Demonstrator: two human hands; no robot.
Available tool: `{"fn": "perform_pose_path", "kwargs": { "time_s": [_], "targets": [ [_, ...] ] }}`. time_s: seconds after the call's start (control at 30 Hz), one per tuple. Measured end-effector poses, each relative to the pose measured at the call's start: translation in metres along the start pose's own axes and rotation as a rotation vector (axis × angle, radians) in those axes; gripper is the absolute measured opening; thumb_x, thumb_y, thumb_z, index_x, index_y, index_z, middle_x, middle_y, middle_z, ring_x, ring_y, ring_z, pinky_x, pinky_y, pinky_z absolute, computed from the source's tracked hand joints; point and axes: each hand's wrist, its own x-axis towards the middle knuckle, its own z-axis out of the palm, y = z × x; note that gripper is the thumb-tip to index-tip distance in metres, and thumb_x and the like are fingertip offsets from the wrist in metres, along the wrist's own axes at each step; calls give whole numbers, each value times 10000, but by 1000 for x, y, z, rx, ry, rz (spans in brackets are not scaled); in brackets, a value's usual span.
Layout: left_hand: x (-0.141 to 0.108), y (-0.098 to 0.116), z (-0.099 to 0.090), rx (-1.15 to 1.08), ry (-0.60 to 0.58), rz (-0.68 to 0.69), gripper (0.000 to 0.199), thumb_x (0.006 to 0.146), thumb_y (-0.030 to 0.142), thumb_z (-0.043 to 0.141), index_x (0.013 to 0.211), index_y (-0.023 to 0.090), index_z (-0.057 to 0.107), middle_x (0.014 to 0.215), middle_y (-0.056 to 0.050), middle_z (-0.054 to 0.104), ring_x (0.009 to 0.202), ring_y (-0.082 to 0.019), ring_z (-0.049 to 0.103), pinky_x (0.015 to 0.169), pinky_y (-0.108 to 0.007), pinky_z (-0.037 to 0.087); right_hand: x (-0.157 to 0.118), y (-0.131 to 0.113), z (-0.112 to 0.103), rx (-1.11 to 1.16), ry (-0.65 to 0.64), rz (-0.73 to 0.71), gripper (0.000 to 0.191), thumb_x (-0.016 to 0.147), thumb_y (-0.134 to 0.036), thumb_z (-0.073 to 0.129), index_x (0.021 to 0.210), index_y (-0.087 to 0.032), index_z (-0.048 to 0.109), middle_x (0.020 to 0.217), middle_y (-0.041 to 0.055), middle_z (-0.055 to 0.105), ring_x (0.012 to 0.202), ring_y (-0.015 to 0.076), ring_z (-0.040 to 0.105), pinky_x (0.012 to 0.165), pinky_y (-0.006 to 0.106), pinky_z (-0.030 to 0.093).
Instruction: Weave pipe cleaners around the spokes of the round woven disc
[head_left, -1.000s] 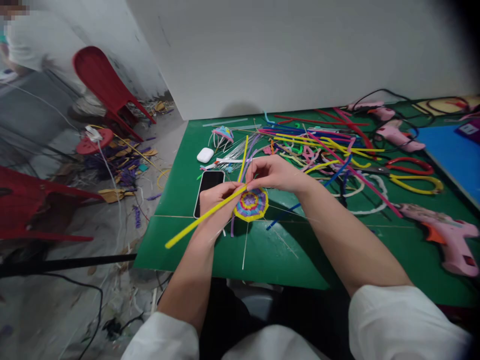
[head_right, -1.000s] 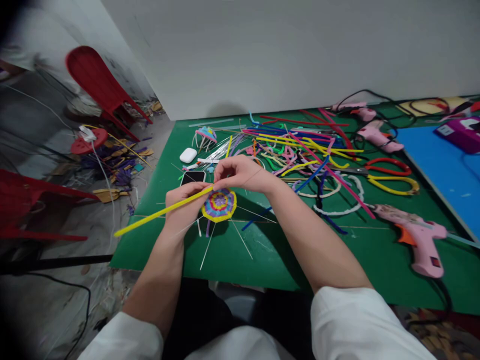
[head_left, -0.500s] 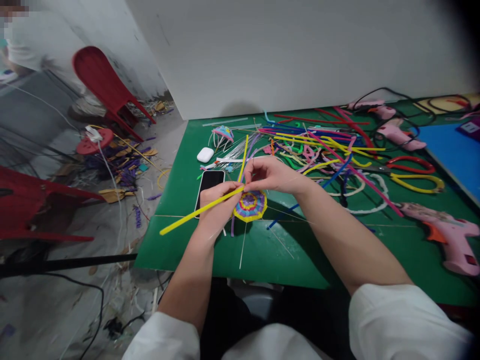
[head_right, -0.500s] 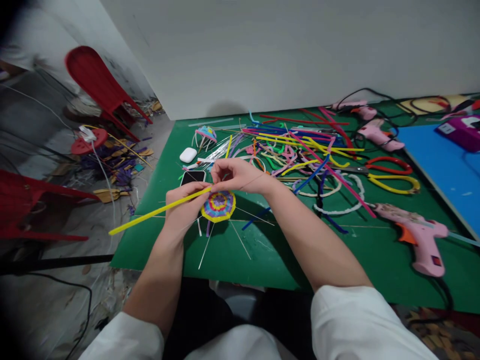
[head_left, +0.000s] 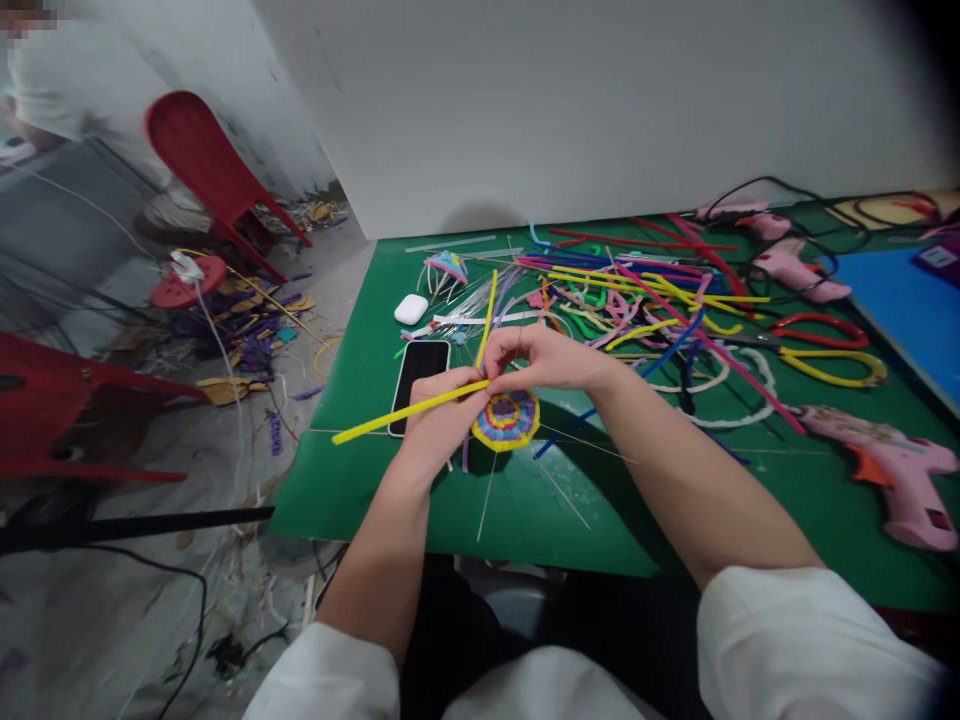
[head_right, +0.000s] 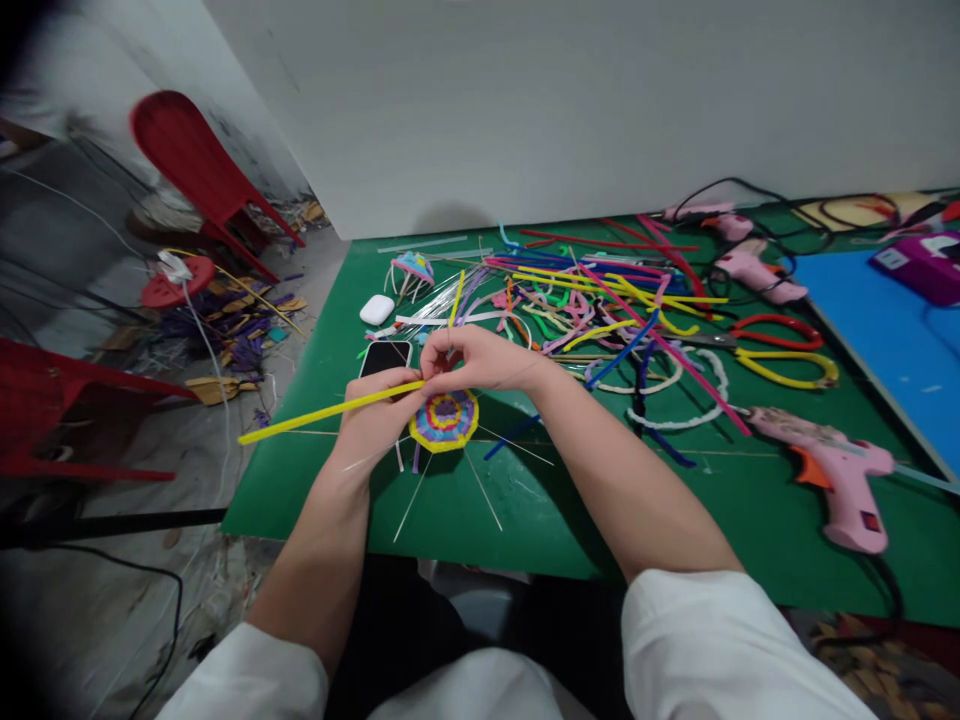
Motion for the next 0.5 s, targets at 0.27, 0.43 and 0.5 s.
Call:
{"fn": "perform_pose_path", "kwargs": {
  "time_s": [0.27,0.43,0.5],
  "targets": [
    [0,-5,4,-135,-10,-98,160,731,289,625,764,153,702,680,-14,675,599,-112,586,551,-193,465,0,-8,3,41,70,-63,54,711,-122,614,720,-137,563,741,-5,580,692,88,557,666,233,475],
    [1,-7,5,-119,-16,-76,151,710,276,646,673,133,679,596,-1,646,540,-96,561,490,-176,432,0,-6,1,30,52,-119,70,719,-84,589,727,-136,635,759,11,629,746,103,586,699,243,479],
    [2,-7,5,-106,-17,-55,121,709,248,643,687,136,682,614,2,655,556,-96,568,501,-175,436,-1,-4,0,34,60,-135,83,728,-107,606,761,-143,672,786,20,657,768,111,599,719,253,484]
  ]
}}
